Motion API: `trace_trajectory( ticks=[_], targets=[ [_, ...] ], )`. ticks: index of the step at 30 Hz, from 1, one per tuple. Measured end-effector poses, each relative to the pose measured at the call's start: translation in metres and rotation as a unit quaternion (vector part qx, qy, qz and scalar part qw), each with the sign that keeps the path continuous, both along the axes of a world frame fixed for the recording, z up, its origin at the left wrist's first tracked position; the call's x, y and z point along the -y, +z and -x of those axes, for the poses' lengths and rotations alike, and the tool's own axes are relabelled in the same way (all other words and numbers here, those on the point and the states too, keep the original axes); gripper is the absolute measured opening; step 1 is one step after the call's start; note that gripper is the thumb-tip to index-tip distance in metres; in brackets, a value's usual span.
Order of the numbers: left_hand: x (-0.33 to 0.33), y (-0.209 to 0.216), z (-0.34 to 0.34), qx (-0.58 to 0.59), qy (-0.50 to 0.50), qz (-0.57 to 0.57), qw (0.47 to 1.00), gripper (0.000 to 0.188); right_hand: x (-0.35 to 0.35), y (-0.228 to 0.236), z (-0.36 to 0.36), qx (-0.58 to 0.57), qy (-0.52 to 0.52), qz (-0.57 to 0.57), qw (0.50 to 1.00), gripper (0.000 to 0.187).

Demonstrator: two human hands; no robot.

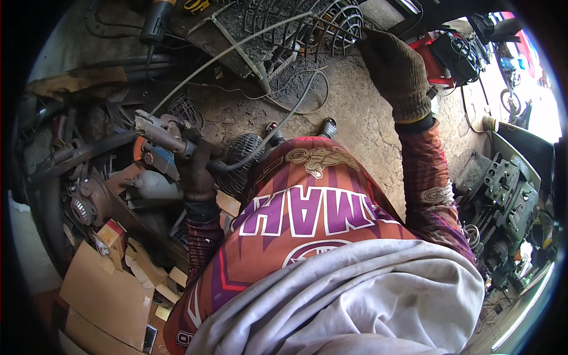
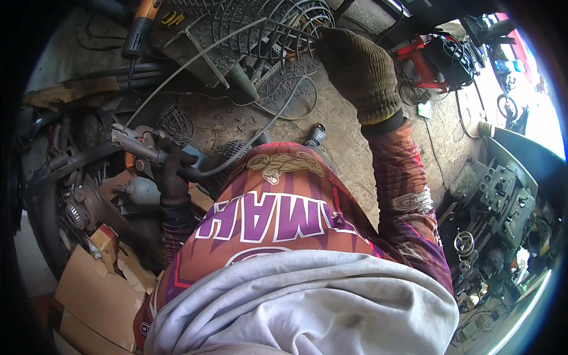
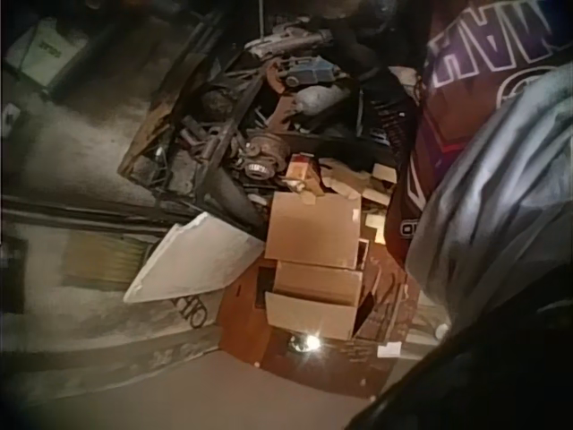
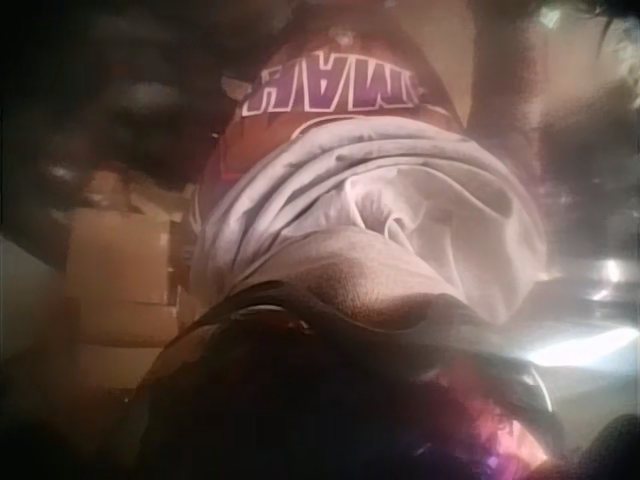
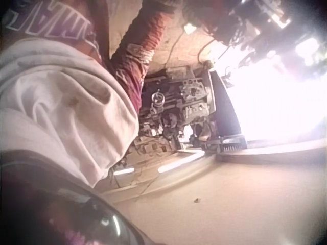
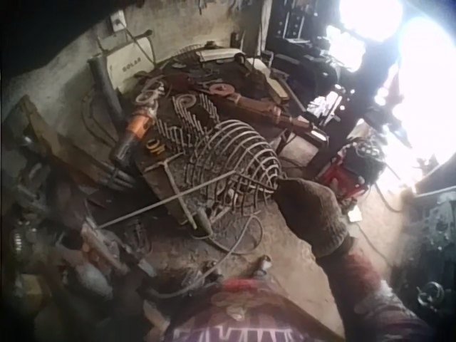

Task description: The person aligns metal rods and a cage-like structure, using a hammer to position parts and then welds the joints together with a welding torch.

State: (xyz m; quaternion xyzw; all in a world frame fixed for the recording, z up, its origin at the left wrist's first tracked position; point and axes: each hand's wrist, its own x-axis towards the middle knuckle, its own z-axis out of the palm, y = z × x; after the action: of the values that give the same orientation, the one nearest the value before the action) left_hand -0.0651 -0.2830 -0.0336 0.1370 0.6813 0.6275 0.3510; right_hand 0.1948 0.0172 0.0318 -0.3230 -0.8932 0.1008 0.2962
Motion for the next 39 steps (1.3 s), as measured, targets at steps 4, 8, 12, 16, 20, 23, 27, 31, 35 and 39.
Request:
trace_trajectory(
  ticks=[4, 8, 12, 16, 20, 23, 27, 31, 35, 39],
  targets=[
    [0.004, -0.001, 0.004, -0.01, -0.023, -0.006, 1.0, 0.022, -0.003, -0.005, -0.001, 0.005, -0.01, -0.035, 0.999, 0.025],
    [0.007, -0.003, 0.003, 0.027, 0.0, -0.015, 1.0, 0.041, 0.001, -0.002, 0.0, -0.002, -0.014, -0.011, 1.0, 0.025],
    [0.013, -0.016, 0.012, 0.026, -0.007, -0.02, 0.999, 0.04, -0.003, -0.009, -0.003, -0.004, -0.004, -0.04, 0.999, 0.026],
    [0.015, -0.024, 0.018, 0.017, -0.014, -0.016, 1.0, 0.039, -0.006, -0.012, -0.005, -0.004, 0.013, -0.071, 0.997, 0.025],
    [0.013, -0.024, 0.02, 0.013, -0.009, -0.024, 1.0, 0.038, -0.001, -0.01, -0.003, -0.005, -0.016, -0.036, 0.999, 0.025],
    [0.01, -0.022, 0.019, 0.013, -0.008, -0.03, 0.999, 0.038, 0.001, -0.008, -0.002, -0.012, -0.023, -0.02, 0.999, 0.025],
    [0.009, -0.021, 0.021, 0.002, -0.017, -0.026, 1.0, 0.037, 0.001, -0.008, -0.002, -0.027, -0.01, -0.038, 0.999, 0.025],
    [0.008, -0.025, 0.024, -0.009, -0.034, -0.026, 0.999, 0.037, 0.002, -0.009, -0.002, -0.041, -0.006, -0.015, 0.999, 0.024],
    [0.009, -0.03, 0.025, -0.003, -0.03, -0.038, 0.999, 0.037, 0.003, -0.007, -0.002, -0.034, -0.011, -0.004, 0.999, 0.024],
    [0.009, -0.025, 0.023, 0.009, -0.022, -0.023, 0.999, 0.037, 0.004, 0.0, 0.0, 0.014, -0.022, -0.003, 1.0, 0.025]
  ],
)
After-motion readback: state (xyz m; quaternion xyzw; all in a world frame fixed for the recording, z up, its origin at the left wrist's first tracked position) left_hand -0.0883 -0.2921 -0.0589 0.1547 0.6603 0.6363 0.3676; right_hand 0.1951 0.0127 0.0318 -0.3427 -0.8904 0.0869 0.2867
